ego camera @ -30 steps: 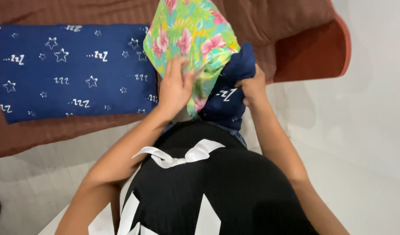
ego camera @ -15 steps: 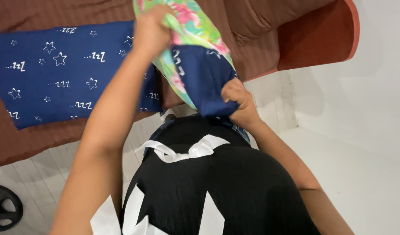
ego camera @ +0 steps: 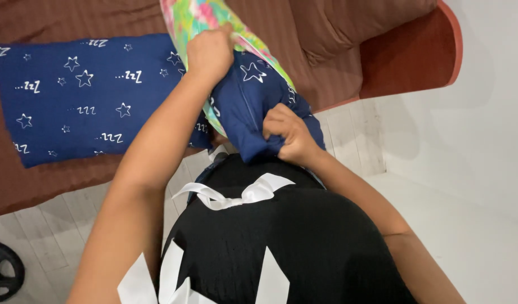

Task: The person removes a floral pillowcase from a pillow, turns it inside out, and then folds it neatly on a bed. The person then places the folded pillowcase on a stack of other linens.

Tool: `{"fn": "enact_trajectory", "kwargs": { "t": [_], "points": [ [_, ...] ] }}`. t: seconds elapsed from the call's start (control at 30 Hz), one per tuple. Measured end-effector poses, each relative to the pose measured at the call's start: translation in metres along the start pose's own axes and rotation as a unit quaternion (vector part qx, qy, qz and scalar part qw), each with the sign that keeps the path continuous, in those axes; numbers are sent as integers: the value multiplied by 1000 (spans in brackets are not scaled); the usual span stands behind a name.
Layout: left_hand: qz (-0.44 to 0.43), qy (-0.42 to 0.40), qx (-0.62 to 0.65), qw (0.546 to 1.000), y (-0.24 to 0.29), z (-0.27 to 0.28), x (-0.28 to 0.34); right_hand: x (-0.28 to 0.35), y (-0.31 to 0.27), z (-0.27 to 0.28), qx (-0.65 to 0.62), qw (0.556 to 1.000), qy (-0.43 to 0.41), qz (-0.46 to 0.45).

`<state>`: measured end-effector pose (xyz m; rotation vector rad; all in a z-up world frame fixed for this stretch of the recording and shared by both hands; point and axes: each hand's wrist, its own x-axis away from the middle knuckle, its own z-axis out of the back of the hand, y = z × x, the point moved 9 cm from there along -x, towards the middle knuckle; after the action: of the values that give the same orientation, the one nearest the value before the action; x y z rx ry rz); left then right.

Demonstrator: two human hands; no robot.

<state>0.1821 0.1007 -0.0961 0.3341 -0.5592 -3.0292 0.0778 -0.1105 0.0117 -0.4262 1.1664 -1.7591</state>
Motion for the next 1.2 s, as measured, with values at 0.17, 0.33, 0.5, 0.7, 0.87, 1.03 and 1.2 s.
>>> {"fn": "enact_trajectory", "kwargs": {
  "t": [0.17,0.33,0.5,0.7,0.87,1.03,1.2],
  "points": [
    [267,74,253,927,-70,0,-18,4,0,-15,241,966,3,93],
    [285,99,765,570,-23,20,30,2,10,19,327,937,-121,-20],
    [216,-19,853,475,25,30,99,38,102,148,-58,955,146,-252],
    [175,-171,907,343,77,40,138,69,320,163,43,925,157,-342],
    [210,-89,877,424,-18,5,157,68,289,109,-137,906,185,-356],
    [354,-94,466,806,-120,-58,195,-3,190,97,-213,921,243,-219],
    [71,192,238,950,13,100,140,-44,103,57,13,971,185,-147]
  ]
}}
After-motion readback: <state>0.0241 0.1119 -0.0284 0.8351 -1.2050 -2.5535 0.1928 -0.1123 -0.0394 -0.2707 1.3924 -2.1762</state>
